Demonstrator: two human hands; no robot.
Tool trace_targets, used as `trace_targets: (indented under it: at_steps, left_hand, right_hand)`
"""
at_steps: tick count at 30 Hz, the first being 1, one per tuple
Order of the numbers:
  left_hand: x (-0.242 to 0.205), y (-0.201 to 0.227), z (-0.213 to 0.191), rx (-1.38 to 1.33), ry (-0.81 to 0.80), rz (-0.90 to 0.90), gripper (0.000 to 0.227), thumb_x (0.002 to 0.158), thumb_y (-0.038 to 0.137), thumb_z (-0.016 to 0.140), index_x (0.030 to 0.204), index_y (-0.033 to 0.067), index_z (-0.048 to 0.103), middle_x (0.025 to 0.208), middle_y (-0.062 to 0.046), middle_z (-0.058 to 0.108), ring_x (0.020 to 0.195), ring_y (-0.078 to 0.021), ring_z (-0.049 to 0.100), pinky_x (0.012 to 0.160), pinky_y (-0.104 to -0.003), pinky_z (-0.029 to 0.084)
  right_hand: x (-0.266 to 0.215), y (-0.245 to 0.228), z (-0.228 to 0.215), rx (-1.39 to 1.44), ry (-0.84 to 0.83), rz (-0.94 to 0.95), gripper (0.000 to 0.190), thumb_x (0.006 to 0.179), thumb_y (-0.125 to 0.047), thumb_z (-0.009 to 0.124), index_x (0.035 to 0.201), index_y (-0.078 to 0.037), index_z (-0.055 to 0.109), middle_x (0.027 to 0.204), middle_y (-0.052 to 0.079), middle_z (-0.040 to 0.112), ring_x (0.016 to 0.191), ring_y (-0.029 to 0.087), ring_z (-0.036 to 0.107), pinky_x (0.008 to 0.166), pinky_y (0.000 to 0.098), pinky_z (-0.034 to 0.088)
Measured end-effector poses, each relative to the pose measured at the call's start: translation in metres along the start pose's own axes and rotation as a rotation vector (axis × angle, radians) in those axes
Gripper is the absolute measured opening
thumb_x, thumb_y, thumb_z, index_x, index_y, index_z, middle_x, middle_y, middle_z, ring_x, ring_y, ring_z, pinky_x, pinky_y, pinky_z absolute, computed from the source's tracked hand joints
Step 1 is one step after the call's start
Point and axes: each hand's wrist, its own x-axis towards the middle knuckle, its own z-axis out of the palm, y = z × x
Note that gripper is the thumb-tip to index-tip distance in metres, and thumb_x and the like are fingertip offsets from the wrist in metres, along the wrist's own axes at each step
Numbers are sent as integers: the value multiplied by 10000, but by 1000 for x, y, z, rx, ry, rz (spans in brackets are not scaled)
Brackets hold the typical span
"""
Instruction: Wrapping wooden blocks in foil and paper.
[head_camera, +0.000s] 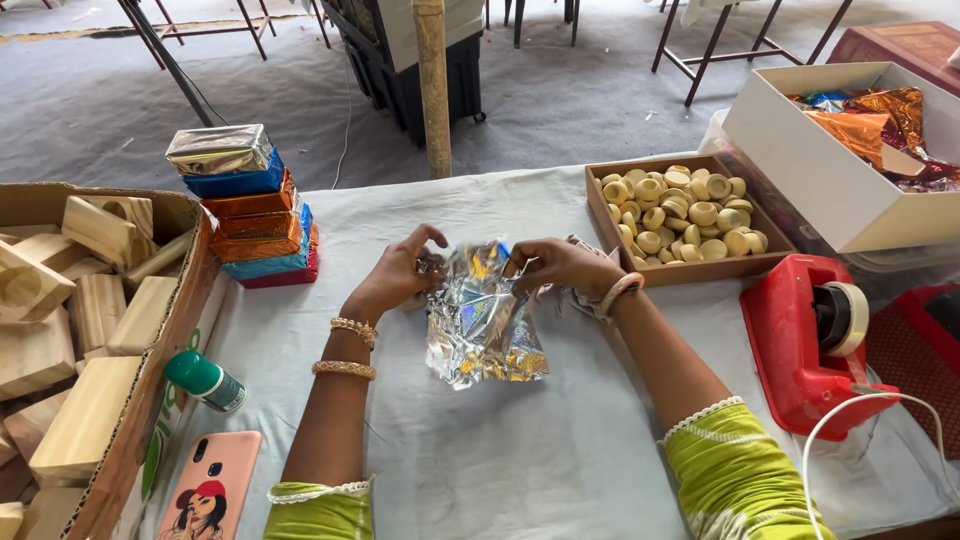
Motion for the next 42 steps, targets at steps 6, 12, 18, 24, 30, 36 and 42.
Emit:
trace_targets:
  at_steps: [6,12,18,24,30,36,42]
  left_hand:
    - [-7,20,19,663,453,62,461,796,155,809,1113,23,501,934,-168,620,953,-332,621,788,-421,570]
    - [-55,80,89,692,363,539,172,902,-22,607,1064,10,560,940,-159,612,910,-318,635,805,-437,555]
    - [-62,7,134,746,148,423,475,797,-82,590,1261,-1,529,1193,-218,570,1140,-382,555,941,-441,520]
    - [-64,-8,119,1028,150,352,616,749,-33,600,1348,5,461,1345,-250,463,1355,-423,317,1188,-579,155]
    - [-45,-55,118,1043,143,302,378,843,-41,563,1220,-20,583,1380,-246,495,1375,-425,384,1173,-544,251]
    - [-55,-22,111,848,-46,-23,269,969,1,491,1194,8,638,1389,-226,565,1376,-361,516,1237,-440,392]
    - [-49,-31,87,751,-175,14,509,1002,173,484,1501,145,393,1529,-248,326,1479,-419,236,1234,-534,149]
  right_hand:
    - [7,-8,16,-145,79,112,270,843,-41,763,1079,-71,633,885,11,637,732,85,615,618,264,538]
    - [25,24,12,-356,92,-80,290,841,-38,794,1087,-28,639,916,62,712,827,102,625,716,290,559]
    - [38,53,4,-263,21,-84,301,851,-77,777,1119,-54,643,1016,19,750,882,86,654,768,287,572]
    - [19,21,3,-350,39,43,324,885,-110,768,1198,-122,689,978,26,725,830,99,623,717,280,563]
    - [3,-12,7,-542,21,128,362,841,-100,784,1189,-133,690,1002,41,682,837,141,625,722,331,606]
    - [15,10,7,-621,-69,-87,527,733,-20,786,1233,-134,665,1086,21,727,916,176,631,794,339,575]
    - [9,13,3,-691,-61,0,449,728,-50,815,1149,-138,688,997,51,717,946,186,649,823,334,559]
